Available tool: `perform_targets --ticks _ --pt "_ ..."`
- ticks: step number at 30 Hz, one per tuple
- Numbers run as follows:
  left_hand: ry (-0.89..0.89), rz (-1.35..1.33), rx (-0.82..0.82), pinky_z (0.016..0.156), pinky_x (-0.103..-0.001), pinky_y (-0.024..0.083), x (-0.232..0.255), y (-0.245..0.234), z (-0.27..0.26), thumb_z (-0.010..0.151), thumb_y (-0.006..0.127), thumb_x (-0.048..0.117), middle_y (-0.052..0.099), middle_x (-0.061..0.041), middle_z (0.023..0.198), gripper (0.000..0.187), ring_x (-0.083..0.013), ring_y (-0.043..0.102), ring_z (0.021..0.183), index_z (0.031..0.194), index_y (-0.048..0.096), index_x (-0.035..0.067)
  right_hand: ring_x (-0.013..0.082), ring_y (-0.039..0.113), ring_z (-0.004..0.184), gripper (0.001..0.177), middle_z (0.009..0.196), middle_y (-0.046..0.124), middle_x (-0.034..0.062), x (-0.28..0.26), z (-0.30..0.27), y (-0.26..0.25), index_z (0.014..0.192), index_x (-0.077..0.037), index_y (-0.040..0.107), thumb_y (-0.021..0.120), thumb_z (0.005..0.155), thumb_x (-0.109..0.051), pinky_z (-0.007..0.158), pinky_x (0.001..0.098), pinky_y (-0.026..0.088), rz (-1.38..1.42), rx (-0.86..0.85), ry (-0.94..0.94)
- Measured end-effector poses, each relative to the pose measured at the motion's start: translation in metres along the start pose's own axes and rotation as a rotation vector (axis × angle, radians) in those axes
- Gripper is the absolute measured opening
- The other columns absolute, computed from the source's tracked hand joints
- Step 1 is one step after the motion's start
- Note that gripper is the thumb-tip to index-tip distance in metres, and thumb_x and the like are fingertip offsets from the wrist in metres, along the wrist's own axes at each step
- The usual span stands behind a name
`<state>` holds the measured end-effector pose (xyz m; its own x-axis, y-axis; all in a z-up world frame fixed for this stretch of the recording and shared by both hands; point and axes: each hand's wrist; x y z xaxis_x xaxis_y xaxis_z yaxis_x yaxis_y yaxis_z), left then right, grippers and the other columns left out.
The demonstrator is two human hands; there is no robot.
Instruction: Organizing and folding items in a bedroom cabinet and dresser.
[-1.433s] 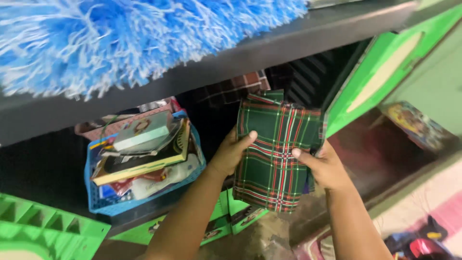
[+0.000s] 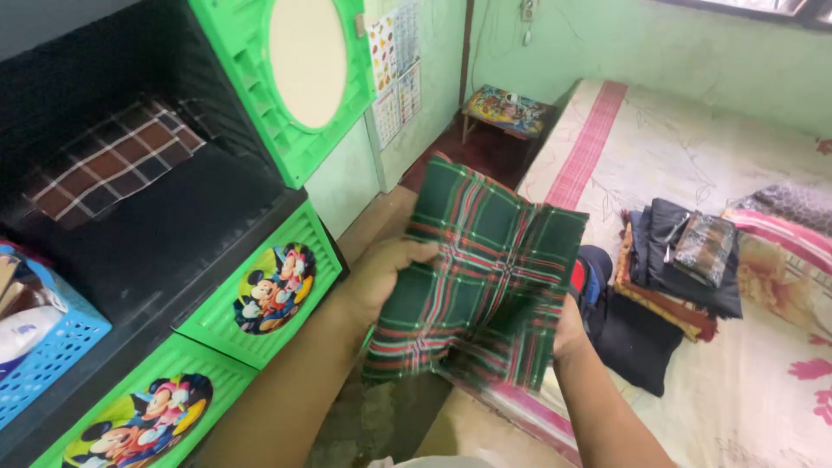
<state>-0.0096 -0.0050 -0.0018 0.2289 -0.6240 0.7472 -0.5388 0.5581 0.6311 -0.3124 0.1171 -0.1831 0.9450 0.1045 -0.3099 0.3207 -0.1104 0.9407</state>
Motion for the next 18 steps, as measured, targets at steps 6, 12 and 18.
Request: perform_targets --ticks 6,12,18 --pt "0.337 0.126 -0.027 0.093 -0.038 0.056 0.02 0.053 -0.007 0.085 0.065 0.007 0.068 -0.009 0.124 0.066 -0.0212 0.067 0.105 0.148 0.047 0.007 0.0297 0.072 0.103 0.085 0.117 0.075 0.0141 -0.006 -0.026 0.08 0.128 -0.007 0.067 0.052 0.08 -0.075 0.091 0.0483 0.057 -0.157 0.127 -0.079" --pt "0.371 0.456 0.053 0.109 -0.037 0.045 0.033 -0.01 -0.009 0.084 0.068 0.004 0.066 -0.009 0.133 0.067 -0.0206 0.062 0.121 0.148 0.05 0.0 0.0256 0.071 0.096 0.039 0.109 0.073 0.0105 -0.019 -0.01 0.07 0.126 -0.004 0.066 0.075 0.088 -0.008 0.085 0.0443 0.059 -0.558 0.252 -0.318" --pt "0.546 0.866 0.566 0.097 -0.04 0.057 -0.028 -0.048 0.036 0.093 0.067 0.022 0.074 -0.016 0.122 0.048 -0.0223 0.069 0.109 0.133 0.062 -0.004 0.0209 0.071 0.088 0.039 0.105 0.073 0.0078 -0.004 0.009 0.136 0.122 -0.005 0.066 0.075 0.084 -0.003 0.078 0.0416 0.059 -0.691 0.171 -0.445"
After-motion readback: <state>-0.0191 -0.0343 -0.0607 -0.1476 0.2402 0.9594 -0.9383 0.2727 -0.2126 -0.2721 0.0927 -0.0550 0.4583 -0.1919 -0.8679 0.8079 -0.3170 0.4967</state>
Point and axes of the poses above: each hand's wrist, its own z-axis towards the middle knuckle, its own y-axis out of the palm, x = y × z
